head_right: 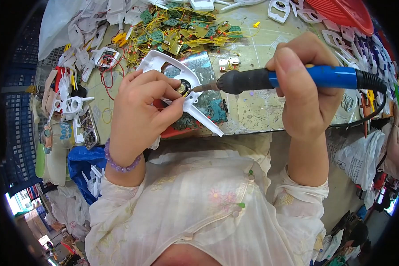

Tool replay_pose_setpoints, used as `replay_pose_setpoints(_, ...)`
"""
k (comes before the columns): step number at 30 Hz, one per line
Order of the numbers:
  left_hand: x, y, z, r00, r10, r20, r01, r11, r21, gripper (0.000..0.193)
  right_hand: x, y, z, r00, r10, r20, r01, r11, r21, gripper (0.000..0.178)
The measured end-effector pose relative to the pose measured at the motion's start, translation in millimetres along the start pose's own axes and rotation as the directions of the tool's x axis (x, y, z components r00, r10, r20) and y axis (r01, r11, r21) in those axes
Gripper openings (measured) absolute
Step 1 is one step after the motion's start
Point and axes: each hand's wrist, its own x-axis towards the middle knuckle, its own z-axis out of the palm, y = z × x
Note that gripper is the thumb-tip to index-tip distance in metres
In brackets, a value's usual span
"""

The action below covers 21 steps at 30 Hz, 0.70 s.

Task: Soldering wires and assembling electronic components into a toy shell.

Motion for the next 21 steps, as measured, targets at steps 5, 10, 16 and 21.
replay_pose_setpoints(5, 1, 0, 0, 1.0, 0.013, 0.001, -0.013, 1.0, 0.014, 0.01, -9, 6, -2, 0.995, 0.063, -0.078, -0.06, 0.997, 0.048, 0.018)
replay_pose_setpoints(10, 2, 2, -1, 1.0, 0.018, -0.002, -0.018, 1.0, 0.023, 0.01, -15, 10, -2, 0.992, 0.03, -0.126, -0.018, 0.995, 0.094, 0.016)
replay_pose_setpoints(16, 3, 1, 1, 1.0, 0.013, -0.005, -0.013, 1.0, 0.015, 0.01, -23, 5, 4, 0.987, 0.043, -0.157, -0.028, 0.994, 0.102, 0.014)
replay_pose_setpoints(21, 2, 3, 0, 1.0, 0.005, -0.022, -0.005, 1.0, 0.023, 0.01, -35, 2, -4, 0.918, 0.089, -0.387, 0.024, 0.96, 0.278, 0.011)
